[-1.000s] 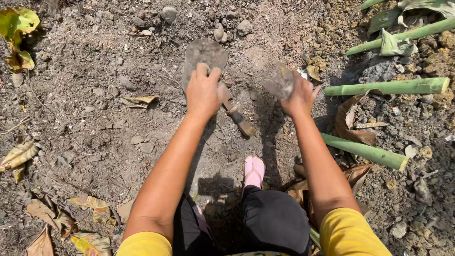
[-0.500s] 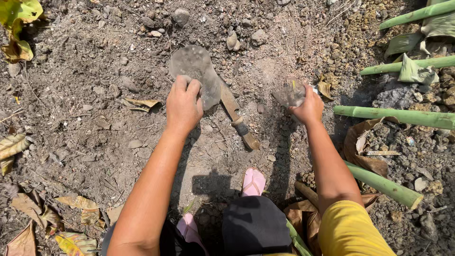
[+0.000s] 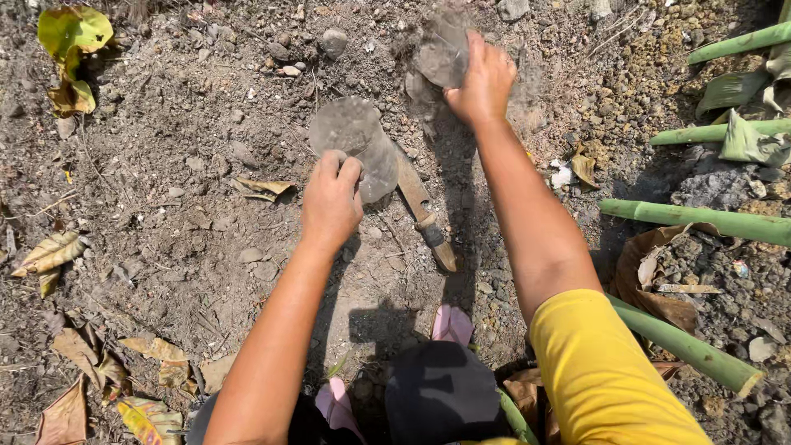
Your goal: The person uses a knife to dig holes in the dirt and then places plastic bottle containers into the holes, filling them with soil by hand.
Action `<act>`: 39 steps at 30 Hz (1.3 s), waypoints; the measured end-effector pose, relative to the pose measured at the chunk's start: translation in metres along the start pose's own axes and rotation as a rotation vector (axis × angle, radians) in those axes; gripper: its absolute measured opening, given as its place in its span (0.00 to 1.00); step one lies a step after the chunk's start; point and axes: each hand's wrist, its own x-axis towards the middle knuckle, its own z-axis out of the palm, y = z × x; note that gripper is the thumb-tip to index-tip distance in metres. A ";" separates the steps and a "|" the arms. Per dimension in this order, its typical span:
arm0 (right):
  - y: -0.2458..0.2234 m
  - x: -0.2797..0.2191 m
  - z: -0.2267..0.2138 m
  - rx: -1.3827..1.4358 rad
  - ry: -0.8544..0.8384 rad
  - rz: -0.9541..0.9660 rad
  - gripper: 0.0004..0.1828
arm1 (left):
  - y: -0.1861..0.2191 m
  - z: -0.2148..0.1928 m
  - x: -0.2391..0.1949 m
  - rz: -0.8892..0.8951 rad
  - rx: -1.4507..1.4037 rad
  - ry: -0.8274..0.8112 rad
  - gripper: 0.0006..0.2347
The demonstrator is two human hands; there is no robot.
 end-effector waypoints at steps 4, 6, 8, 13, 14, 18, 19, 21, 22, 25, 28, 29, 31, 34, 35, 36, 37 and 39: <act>-0.028 0.021 -0.023 0.543 0.050 0.017 0.56 | -0.003 -0.017 -0.007 -0.025 0.009 -0.007 0.13; -0.029 0.000 -0.050 0.740 0.006 -0.009 0.56 | 0.000 -0.036 -0.012 -0.014 0.055 0.030 0.13; -0.014 -0.031 -0.077 0.726 -0.032 -0.006 0.57 | -0.003 -0.054 -0.017 -0.014 0.115 0.028 0.13; 0.049 -0.107 -0.116 -0.176 -0.173 -0.100 0.46 | -0.035 -0.077 -0.026 -0.096 0.329 -0.055 0.11; 0.051 -0.110 -0.103 -0.287 -0.214 -0.094 0.47 | -0.039 -0.075 -0.028 -0.113 0.307 -0.058 0.12; 0.060 -0.111 -0.064 -0.411 -0.255 -0.091 0.52 | -0.051 -0.058 -0.040 -0.129 0.202 -0.043 0.15; 0.055 -0.100 -0.056 -0.362 -0.225 -0.112 0.53 | -0.053 -0.056 -0.040 -0.127 0.176 -0.018 0.16; 0.038 -0.078 -0.041 -0.280 -0.167 -0.102 0.53 | -0.059 -0.051 -0.040 -0.155 0.171 -0.040 0.16; 0.029 -0.069 -0.035 -0.232 -0.148 -0.101 0.53 | -0.060 -0.052 -0.045 -0.179 0.173 -0.057 0.15; 0.000 -0.030 -0.029 -0.132 -0.140 -0.138 0.50 | -0.062 -0.049 -0.047 -0.149 0.177 -0.026 0.16; -0.070 -0.002 0.010 -0.084 -0.104 -0.235 0.57 | -0.060 -0.046 -0.050 -0.180 0.165 -0.007 0.15; -0.081 0.010 0.012 -0.081 -0.063 -0.253 0.54 | -0.062 -0.046 -0.050 -0.173 0.171 0.002 0.15; -0.095 0.022 0.011 -0.090 0.006 -0.290 0.49 | -0.066 -0.043 -0.053 -0.169 0.164 0.017 0.15; -0.097 0.002 -0.017 0.111 0.014 -0.299 0.56 | -0.073 -0.045 -0.049 -0.192 0.183 0.084 0.15; -0.098 -0.003 -0.027 0.250 0.010 -0.203 0.57 | -0.081 -0.050 -0.040 -0.223 0.150 0.085 0.15; -0.099 -0.023 -0.034 0.393 -0.031 -0.106 0.58 | -0.087 -0.057 -0.043 -0.284 0.117 0.070 0.14; -0.102 -0.040 -0.037 0.533 -0.075 -0.005 0.59 | -0.091 -0.061 -0.046 -0.344 0.084 0.055 0.14; -0.114 -0.089 -0.033 0.723 0.036 -0.083 0.62 | -0.092 -0.077 -0.054 -0.453 0.090 0.049 0.17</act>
